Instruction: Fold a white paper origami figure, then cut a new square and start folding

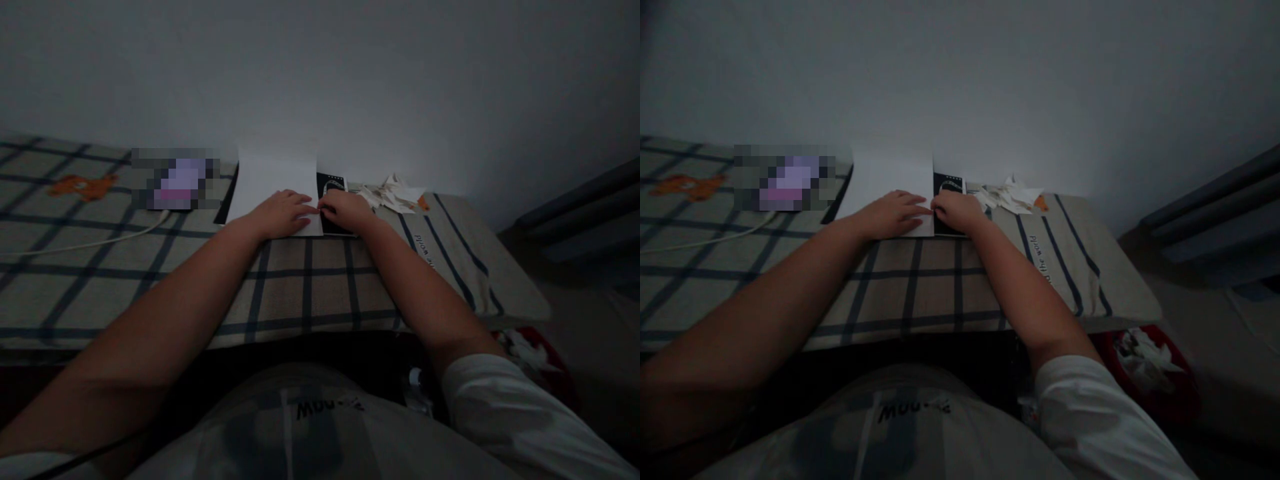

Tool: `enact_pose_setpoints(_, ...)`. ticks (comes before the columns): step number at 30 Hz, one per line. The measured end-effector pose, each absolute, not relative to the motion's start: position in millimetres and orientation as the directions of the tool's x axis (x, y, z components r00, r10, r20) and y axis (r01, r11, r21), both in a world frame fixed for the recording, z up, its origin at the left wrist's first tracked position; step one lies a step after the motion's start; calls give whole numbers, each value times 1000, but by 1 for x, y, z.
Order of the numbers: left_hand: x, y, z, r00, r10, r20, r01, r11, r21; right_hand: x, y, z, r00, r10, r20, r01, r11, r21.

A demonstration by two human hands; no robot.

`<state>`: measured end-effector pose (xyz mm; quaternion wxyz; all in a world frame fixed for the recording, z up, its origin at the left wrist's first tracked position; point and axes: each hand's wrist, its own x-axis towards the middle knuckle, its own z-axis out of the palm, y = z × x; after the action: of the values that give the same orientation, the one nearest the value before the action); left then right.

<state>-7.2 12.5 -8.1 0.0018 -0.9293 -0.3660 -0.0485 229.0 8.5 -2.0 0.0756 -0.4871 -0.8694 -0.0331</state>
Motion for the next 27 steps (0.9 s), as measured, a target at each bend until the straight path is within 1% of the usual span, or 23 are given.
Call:
enact_pose_setpoints(4, -7, 13, -9, 730, 675, 110, 677, -735, 21, 229, 8, -2, -518, 838, 172, 850, 526, -4)
enact_pose_setpoints(8, -7, 12, -6, 724, 685, 83, 686, -727, 20, 229, 7, -1, -527, 835, 159, 846, 532, 11)
enact_pose_setpoints(15, -6, 11, -4, 709, 703, 61, 704, -710, 14, 224, 4, 3, -494, 859, 136, 869, 495, 28)
enact_pose_setpoints(22, -8, 13, -7, 719, 691, 75, 690, -723, 41, 225, 3, 3, -498, 854, 152, 864, 503, 6)
enact_pose_setpoints(27, -7, 13, -7, 717, 694, 70, 692, -720, 51, 226, 6, 1, -505, 851, 144, 862, 506, 28)
